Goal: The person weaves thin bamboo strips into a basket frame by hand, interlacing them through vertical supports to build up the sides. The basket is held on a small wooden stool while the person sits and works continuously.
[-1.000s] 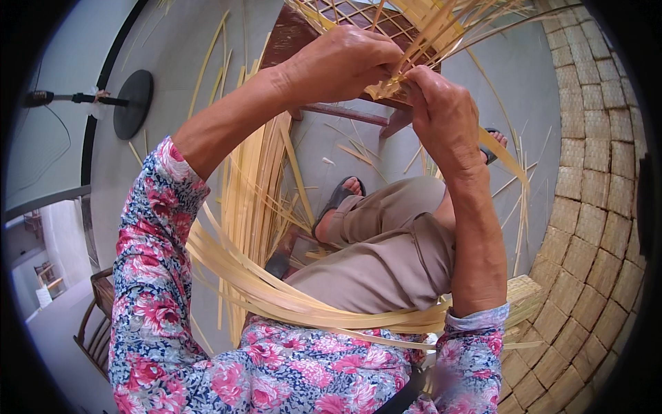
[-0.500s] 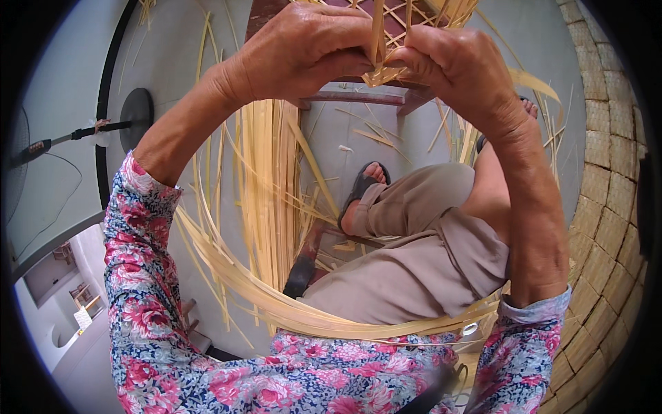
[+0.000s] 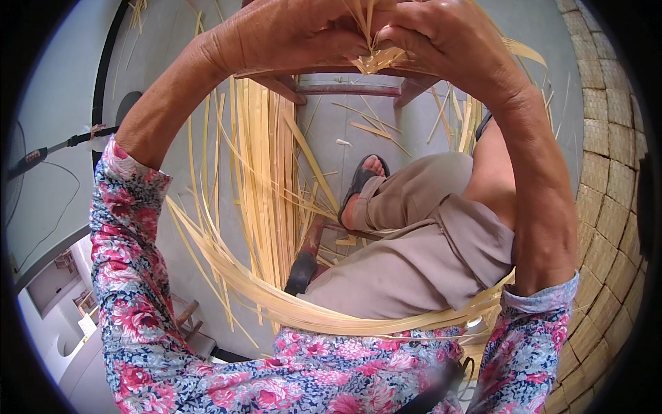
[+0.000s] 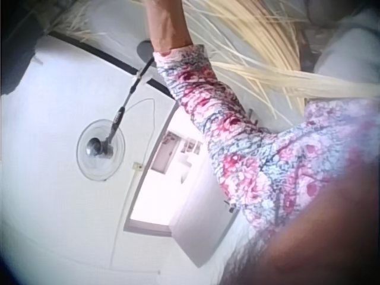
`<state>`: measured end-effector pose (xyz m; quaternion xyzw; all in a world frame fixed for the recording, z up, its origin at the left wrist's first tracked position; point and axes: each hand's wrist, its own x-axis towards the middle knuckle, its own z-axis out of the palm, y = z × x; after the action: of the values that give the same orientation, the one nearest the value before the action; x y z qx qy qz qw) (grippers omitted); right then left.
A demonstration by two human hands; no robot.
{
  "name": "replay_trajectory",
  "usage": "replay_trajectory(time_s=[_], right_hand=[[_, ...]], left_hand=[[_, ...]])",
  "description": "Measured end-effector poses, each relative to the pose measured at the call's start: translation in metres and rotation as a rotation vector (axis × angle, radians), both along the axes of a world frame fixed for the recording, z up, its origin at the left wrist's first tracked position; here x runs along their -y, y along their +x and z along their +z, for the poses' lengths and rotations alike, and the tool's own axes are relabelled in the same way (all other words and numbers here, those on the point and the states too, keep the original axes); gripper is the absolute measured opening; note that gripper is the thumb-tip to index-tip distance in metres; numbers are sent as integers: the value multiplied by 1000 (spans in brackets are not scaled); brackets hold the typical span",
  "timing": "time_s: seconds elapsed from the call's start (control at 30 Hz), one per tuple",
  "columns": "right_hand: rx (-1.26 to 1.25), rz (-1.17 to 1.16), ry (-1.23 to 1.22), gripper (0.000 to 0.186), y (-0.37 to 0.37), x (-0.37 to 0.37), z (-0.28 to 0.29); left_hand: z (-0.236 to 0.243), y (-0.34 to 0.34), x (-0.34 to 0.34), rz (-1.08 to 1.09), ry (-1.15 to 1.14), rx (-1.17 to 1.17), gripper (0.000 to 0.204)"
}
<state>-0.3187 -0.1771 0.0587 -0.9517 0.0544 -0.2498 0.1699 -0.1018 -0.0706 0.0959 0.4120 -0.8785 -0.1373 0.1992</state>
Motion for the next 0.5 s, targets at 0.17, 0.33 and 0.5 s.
replay_trajectory(time_s=[0.17, 0.33, 0.5], right_hand=[[-12, -284, -120, 34, 16, -11, 1], [22, -408, -98, 18, 41, -15, 8], [308, -449, -92, 11, 38, -35, 23]], left_hand=[[-12, 8, -13, 279, -43, -120, 36], [-21, -3, -12, 657, -194, -356, 15], [-34, 14, -10, 722, -170, -529, 6]])
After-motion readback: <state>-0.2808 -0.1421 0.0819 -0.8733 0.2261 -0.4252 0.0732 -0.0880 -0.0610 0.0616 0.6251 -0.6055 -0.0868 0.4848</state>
